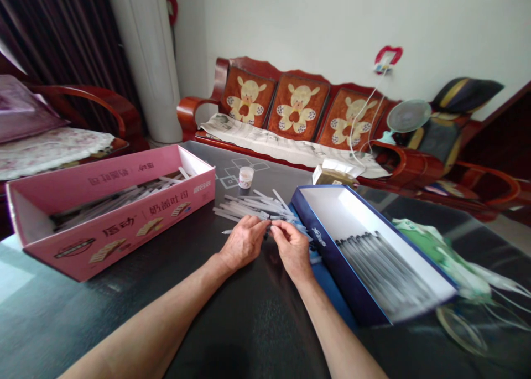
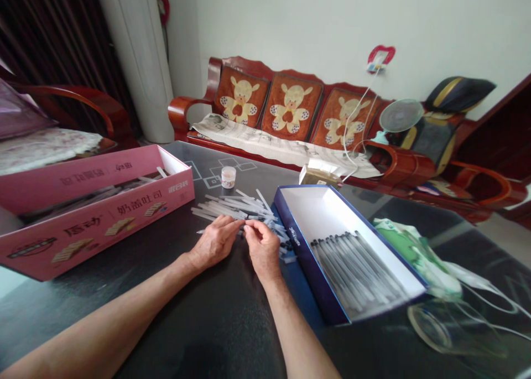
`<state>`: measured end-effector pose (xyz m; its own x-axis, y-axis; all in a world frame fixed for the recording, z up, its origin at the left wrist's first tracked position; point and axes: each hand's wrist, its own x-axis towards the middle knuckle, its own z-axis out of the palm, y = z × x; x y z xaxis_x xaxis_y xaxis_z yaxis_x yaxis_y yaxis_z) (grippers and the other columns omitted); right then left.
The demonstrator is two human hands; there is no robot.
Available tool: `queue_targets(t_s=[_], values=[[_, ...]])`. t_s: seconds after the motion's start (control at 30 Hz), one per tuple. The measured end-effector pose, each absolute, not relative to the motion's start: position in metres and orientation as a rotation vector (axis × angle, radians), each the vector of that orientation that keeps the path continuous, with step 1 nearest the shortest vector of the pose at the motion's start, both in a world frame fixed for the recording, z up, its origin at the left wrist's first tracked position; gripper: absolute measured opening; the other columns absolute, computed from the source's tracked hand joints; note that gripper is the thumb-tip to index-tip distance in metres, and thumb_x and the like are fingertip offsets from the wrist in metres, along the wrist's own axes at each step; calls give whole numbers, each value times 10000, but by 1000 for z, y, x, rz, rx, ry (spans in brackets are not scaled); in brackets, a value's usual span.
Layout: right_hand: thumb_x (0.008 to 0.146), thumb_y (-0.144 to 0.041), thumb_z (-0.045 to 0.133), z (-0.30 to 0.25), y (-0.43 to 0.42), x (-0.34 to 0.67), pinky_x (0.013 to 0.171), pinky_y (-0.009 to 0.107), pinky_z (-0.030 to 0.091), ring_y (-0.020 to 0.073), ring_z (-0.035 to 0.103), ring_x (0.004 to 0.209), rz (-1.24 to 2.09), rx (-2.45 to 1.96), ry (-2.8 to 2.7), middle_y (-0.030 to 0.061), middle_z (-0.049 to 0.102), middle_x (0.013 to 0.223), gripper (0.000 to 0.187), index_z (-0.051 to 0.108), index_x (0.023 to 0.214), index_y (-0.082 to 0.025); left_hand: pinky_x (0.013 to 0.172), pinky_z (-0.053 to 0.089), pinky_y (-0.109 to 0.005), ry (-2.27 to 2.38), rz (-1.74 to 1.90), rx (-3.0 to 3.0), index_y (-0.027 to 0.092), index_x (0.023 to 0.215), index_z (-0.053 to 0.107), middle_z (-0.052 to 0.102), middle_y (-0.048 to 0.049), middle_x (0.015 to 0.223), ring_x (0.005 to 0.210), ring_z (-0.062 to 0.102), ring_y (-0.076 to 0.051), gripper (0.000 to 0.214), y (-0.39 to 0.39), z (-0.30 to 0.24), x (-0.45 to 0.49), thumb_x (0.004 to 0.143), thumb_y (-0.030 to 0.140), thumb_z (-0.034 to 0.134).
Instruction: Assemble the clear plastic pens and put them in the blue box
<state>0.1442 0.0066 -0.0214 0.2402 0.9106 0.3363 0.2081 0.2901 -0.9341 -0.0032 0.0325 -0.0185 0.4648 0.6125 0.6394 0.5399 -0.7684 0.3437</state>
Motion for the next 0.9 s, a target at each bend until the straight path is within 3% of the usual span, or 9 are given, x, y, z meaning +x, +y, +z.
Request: queue_targets(t_s=[0.2,0.33,0.53,0.73,0.9], values=[[764,-331,642,-22,8,149,800,363,573,212,697,817,742,-1208,-1316,46,737,898,220,696,929,-195,744,487,-307,1083,1288,2524,162,1038,607,624,-70,849,804,572,-178,232,36,-23,-3,943,223,405],[795,-370,614,-22,8,153,736,336,572,202,696,748,785,-1211,-1326,45,732,849,227,680,921,-193,772,467,-334,1060,1280,2566,165,1038,621,640,-77,871,828,565,-190,246,34,-17,-4,945,207,397],[892,-396,484,-11,1,156,623,291,504,181,631,630,393,-1387,-1580,44,670,662,294,636,740,-195,794,449,-343,954,1257,2612,171,1075,615,645,-79,915,847,554,-191,261,31,-13,-3,937,188,395],[874,-310,506,-9,-2,154,683,280,488,179,633,755,294,-1320,-1632,56,682,852,176,605,952,-186,790,446,-345,1016,1273,2576,145,1056,613,641,-82,896,839,550,-192,251,34,-17,-4,940,193,396],[903,-301,458,-8,-1,154,646,275,435,161,573,675,194,-1333,-1725,35,624,726,205,579,782,-188,781,442,-342,958,1263,2599,149,1056,615,636,-77,890,821,539,-191,246,33,-16,-2,936,196,406]])
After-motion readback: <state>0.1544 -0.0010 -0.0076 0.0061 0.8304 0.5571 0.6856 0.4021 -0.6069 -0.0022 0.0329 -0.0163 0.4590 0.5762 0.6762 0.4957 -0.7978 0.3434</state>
